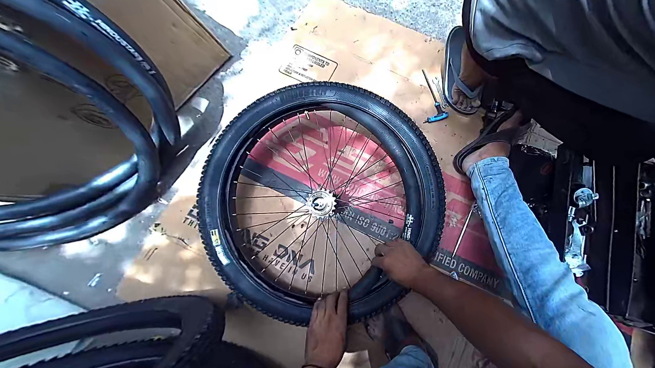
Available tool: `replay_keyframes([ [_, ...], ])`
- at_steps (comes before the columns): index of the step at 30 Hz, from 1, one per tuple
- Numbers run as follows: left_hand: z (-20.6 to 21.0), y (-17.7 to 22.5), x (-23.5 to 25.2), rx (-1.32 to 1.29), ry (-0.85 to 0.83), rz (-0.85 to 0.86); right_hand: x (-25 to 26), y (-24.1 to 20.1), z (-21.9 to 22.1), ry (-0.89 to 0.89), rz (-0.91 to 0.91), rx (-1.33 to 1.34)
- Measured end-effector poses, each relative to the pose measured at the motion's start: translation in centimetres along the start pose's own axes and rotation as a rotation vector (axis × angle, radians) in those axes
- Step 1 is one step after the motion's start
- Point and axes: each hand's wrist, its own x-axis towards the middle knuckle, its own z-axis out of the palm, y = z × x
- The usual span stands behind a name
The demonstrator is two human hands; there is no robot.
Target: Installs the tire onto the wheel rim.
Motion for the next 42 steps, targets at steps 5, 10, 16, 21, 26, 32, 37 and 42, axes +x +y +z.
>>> replay_keyframes([
  [5,1.3,-0.4,-0.4,0.037,-0.08,0.008,-2.9,-0.9,1.0,-0.135,-0.172,-0.107],
  [10,0.6,-0.1,0.6,0.015,-0.151,-0.032,-3.7,-1.9,0.7,-0.263,-0.159,-0.178],
  [16,-0.1,-1.4,0.5,-0.022,-0.18,-0.071,-1.6,-4.8,-0.7,-0.46,-0.104,-0.094],
  [21,2.3,-1.7,-2.0,-0.124,0.223,-0.202,-0.8,-5.9,-0.4,-0.555,0.018,-0.009],
  [26,-0.9,2.0,-2.6,-0.964,0.433,-0.861,-0.6,-6.2,0.3,-0.326,-0.018,0.158],
  [32,-1.9,2.7,1.1,-2.134,0.494,-1.035,1.1,-10.9,-1.5,0.0,0.02,0.491],
  [37,-3.5,-3.1,1.6,-1.95,0.708,-1.041,0.5,-3.4,-4.1,-0.062,-0.159,0.089],
  [42,-4.1,-3.4,1.4,-1.888,0.734,-1.08,-1.4,2.5,-4.2,-0.115,-0.471,-0.135],
])
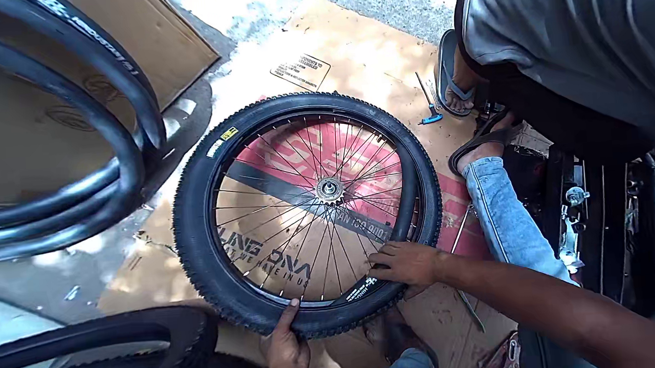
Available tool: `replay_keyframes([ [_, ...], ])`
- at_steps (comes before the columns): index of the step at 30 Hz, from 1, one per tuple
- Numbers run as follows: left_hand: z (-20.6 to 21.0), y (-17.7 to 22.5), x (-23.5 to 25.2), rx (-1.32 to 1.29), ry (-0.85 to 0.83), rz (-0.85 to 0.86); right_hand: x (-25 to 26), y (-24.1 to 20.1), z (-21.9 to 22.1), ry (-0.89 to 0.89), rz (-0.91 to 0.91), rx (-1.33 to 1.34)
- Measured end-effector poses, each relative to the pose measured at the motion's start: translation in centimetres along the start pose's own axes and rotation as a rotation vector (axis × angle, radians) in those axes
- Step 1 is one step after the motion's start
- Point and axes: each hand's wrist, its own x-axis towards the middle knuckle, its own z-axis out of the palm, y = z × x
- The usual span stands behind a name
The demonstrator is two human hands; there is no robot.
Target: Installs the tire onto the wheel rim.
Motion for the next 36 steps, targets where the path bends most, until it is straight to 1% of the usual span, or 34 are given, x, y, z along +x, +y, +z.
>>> replay_keyframes([
  [2,-0.2,-0.3,0.7,0.0,-0.002,-0.002,-0.2,-0.3,1.1,0.027,0.014,-0.009],
  [4,-0.6,-0.5,1.0,0.015,-0.006,-0.007,0.2,-1.5,2.1,-0.043,0.099,0.038],
  [6,-1.0,-0.2,1.3,0.029,-0.006,0.0,0.6,-3.0,3.3,-0.08,0.179,0.14],
  [8,-0.9,0.5,1.8,0.037,-0.025,0.019,1.0,-4.1,3.7,-0.06,0.239,0.187],
  [13,-1.1,1.1,2.0,0.062,-0.057,0.02,0.8,-6.2,3.4,-0.007,0.288,0.196],
  [14,-1.0,1.2,2.1,0.07,-0.049,0.022,1.0,-6.7,3.3,-0.039,0.326,0.221],
  [16,-0.9,1.4,2.5,0.084,-0.025,0.034,2.3,-7.1,2.3,-0.164,0.397,0.274],
  [18,-0.9,1.8,2.9,0.093,-0.011,0.057,3.7,-6.8,1.0,-0.275,0.412,0.315],
  [20,-1.3,1.8,2.8,0.083,-0.021,0.082,4.3,-6.4,0.8,-0.307,0.393,0.354],
  [21,-1.3,1.5,2.5,0.063,-0.033,0.1,4.2,-6.1,1.1,-0.288,0.398,0.379],
  [24,-1.2,-0.2,1.0,-0.024,-0.103,0.136,4.1,-6.2,1.9,-0.182,0.488,0.475],
  [26,-0.8,-2.3,-1.1,-0.076,-0.132,0.036,5.2,-7.5,2.0,-0.125,0.508,0.533],
  [28,0.3,-3.9,-3.1,-0.106,-0.139,-0.086,7.3,-9.0,1.5,-0.055,0.538,0.627],
  [29,0.9,-3.9,-3.2,-0.105,-0.12,-0.109,8.7,-9.9,1.3,-0.007,0.571,0.681],
  [30,1.2,-3.3,-2.7,-0.076,-0.082,-0.093,9.9,-10.8,1.1,0.05,0.607,0.74],
  [32,1.4,-1.3,-1.2,-0.006,0.043,-0.074,11.3,-12.2,1.0,0.207,0.638,0.806],
  [34,1.4,-0.1,-0.1,0.044,0.128,-0.04,10.6,-12.6,0.9,0.373,0.541,0.732],
  [35,1.1,0.3,0.2,0.06,0.137,-0.022,9.4,-12.1,1.1,0.39,0.47,0.63],
  [36,0.8,0.5,0.5,0.063,0.131,-0.006,7.8,-10.8,1.3,0.35,0.418,0.504],
])
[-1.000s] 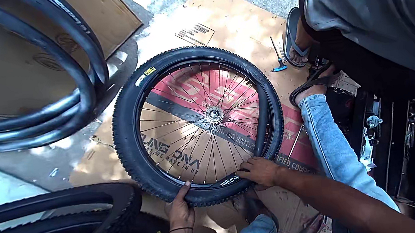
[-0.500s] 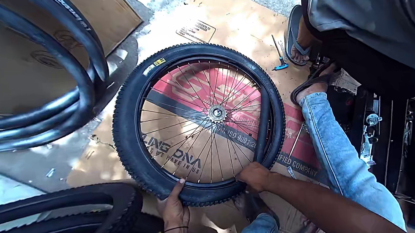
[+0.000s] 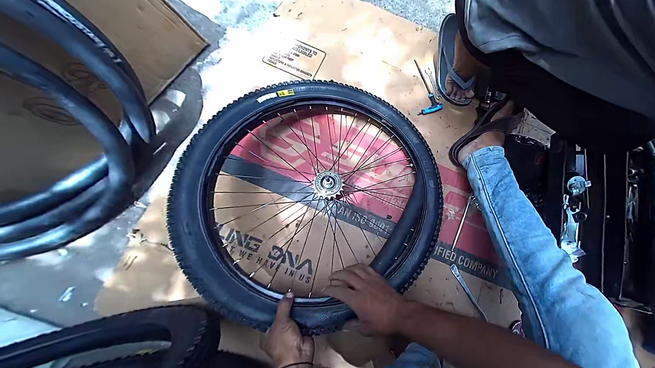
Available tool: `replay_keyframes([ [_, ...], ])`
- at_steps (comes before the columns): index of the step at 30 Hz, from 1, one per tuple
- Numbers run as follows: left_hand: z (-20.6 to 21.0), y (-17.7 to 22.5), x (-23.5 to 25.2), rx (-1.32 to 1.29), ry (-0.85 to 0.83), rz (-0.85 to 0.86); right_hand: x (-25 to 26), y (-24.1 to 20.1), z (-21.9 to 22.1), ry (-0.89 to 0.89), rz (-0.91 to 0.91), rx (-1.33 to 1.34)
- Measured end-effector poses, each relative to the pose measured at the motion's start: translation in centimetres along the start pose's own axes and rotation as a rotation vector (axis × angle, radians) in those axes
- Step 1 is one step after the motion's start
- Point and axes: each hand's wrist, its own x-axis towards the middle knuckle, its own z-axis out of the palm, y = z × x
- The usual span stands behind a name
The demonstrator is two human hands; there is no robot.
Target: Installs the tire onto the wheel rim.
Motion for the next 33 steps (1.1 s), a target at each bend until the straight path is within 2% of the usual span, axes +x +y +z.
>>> replay_keyframes([
  [4,0.2,-1.1,-0.3,-0.01,-0.015,-0.001,-3.3,8.2,-4.6,-0.252,-0.156,-0.416],
  [6,0.4,-1.5,-0.3,-0.008,-0.001,-0.026,-3.2,9.7,-5.6,-0.308,-0.254,-0.498],
  [7,0.4,-1.4,0.0,-0.009,0.017,-0.035,-3.0,9.7,-5.5,-0.325,-0.268,-0.512],
  [12,0.0,-1.0,1.5,0.002,0.073,-0.031,-2.4,8.2,-3.6,-0.413,-0.115,-0.414],
  [16,0.0,-0.2,1.9,0.02,0.057,-0.002,-2.5,7.0,-3.1,-0.427,-0.121,-0.35],
  [21,0.0,-0.1,2.3,0.015,0.069,0.02,-0.6,4.1,-4.1,-0.633,0.098,-0.314],
  [23,-0.2,0.0,2.2,0.024,0.051,0.01,0.0,3.7,-3.9,-0.683,0.131,-0.312],
  [29,-1.5,-1.3,0.6,-0.132,-0.169,0.098,0.4,6.3,-4.7,-0.601,0.098,-0.176],
  [31,-0.9,-2.7,-1.3,-0.174,-0.176,0.056,0.8,5.2,-4.1,-0.545,0.105,-0.111],
  [33,-0.3,-3.8,-2.4,-0.196,-0.189,-0.065,1.5,3.0,-2.2,-0.454,0.145,-0.036],
])
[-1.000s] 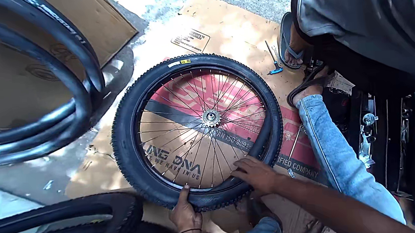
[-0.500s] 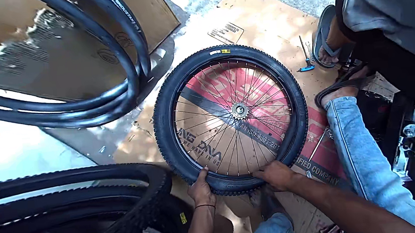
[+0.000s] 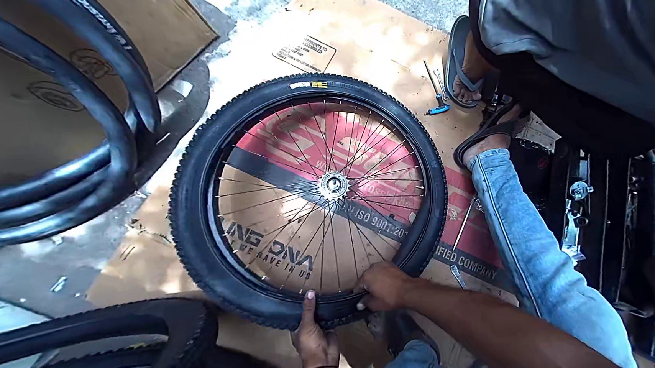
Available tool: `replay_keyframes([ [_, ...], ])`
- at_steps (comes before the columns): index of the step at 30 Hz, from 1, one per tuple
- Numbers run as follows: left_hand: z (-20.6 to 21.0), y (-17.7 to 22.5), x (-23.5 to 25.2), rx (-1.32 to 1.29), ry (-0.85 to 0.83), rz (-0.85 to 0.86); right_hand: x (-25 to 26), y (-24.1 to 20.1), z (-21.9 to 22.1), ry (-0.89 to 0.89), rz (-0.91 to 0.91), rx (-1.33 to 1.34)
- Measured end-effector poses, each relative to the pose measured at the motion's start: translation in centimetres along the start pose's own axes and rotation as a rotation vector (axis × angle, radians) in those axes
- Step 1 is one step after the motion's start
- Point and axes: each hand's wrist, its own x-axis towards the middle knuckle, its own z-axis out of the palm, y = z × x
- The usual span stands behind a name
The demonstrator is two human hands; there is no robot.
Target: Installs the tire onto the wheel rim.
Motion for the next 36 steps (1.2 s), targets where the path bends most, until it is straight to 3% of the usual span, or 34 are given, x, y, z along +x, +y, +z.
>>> replay_keyframes([
  [2,0.1,1.0,1.0,0.032,-0.02,-0.046,1.5,-2.4,1.6,0.104,0.033,0.131],
  [5,0.3,3.5,2.8,0.175,0.092,0.032,1.7,-4.0,3.2,0.405,0.037,0.356],
  [6,0.2,3.7,3.0,0.194,0.123,0.061,1.0,-3.6,3.3,0.45,-0.015,0.315],
  [10,0.7,4.5,3.2,0.192,0.128,0.09,-4.2,2.5,3.3,0.392,-0.149,-0.234],
  [12,0.7,4.4,3.0,0.204,0.157,0.065,-5.7,4.2,3.1,0.357,-0.147,-0.373],
  [23,1.7,6.0,3.3,0.429,0.343,-0.06,-2.2,0.9,2.7,0.094,-0.007,-0.285],
  [30,0.7,6.1,2.8,0.374,0.291,-0.03,-2.2,0.0,1.5,-0.004,-0.019,-0.268],
  [36,0.1,5.8,3.4,0.389,0.283,-0.05,-0.2,-2.5,-2.0,-0.262,0.073,-0.266],
])
